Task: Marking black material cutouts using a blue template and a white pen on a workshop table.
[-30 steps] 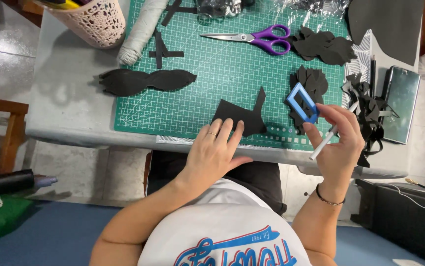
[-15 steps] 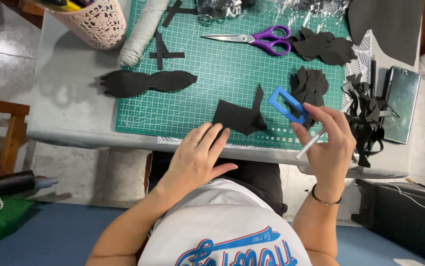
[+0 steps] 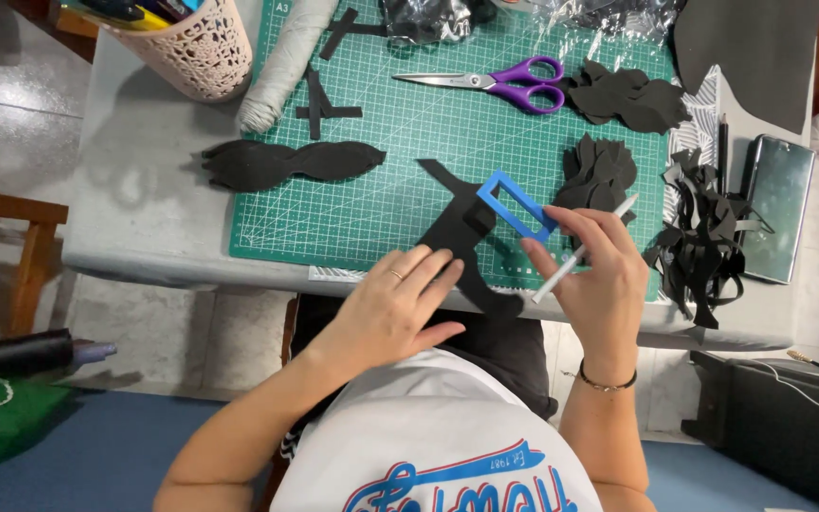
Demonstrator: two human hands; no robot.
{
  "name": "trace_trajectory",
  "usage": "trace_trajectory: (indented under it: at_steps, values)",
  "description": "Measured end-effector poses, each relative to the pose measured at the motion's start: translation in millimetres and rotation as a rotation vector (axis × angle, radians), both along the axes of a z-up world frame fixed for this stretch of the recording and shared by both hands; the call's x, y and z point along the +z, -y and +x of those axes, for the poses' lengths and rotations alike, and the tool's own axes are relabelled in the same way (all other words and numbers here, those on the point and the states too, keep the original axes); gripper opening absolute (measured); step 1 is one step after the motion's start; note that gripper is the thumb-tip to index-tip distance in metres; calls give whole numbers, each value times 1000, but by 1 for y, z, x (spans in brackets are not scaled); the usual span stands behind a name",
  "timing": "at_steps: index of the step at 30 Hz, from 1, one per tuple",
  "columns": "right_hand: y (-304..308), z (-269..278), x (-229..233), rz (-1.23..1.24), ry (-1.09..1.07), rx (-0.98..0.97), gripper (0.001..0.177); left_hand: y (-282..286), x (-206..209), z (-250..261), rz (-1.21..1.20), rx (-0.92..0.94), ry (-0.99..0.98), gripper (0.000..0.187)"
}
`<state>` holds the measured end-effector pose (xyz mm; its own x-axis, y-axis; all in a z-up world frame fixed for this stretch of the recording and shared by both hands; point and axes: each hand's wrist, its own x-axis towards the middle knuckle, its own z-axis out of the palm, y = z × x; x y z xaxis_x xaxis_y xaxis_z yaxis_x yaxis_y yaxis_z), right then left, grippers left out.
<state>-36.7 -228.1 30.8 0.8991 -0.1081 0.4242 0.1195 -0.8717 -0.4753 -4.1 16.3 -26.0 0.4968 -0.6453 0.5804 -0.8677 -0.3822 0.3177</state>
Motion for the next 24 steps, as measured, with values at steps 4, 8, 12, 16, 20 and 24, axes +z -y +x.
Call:
trace_trajectory:
  at_steps: [4, 8, 12, 16, 20, 24]
  values:
    - [-15, 16, -2, -5, 2, 54, 35, 22, -6, -18, -41, 4, 33, 67]
    - [-23, 30, -9, -53, -37, 108, 37, 47, -15, -29, -92, 28, 79, 67]
    - [-23, 35, -15, -37, -84, 139, 32, 51, -12, -21, -162, -31, 74, 51]
    - [-25, 40, -11, 5, -135, 180, 34, 27, -13, 12, -269, 15, 158, 22]
    - [-26, 42, -11, 36, -165, 215, 36, -17, 4, 58, -290, 148, 148, 6]
    - [-30, 43, -12, -2, -178, 206, 34, -22, 4, 86, -90, 183, 23, 40]
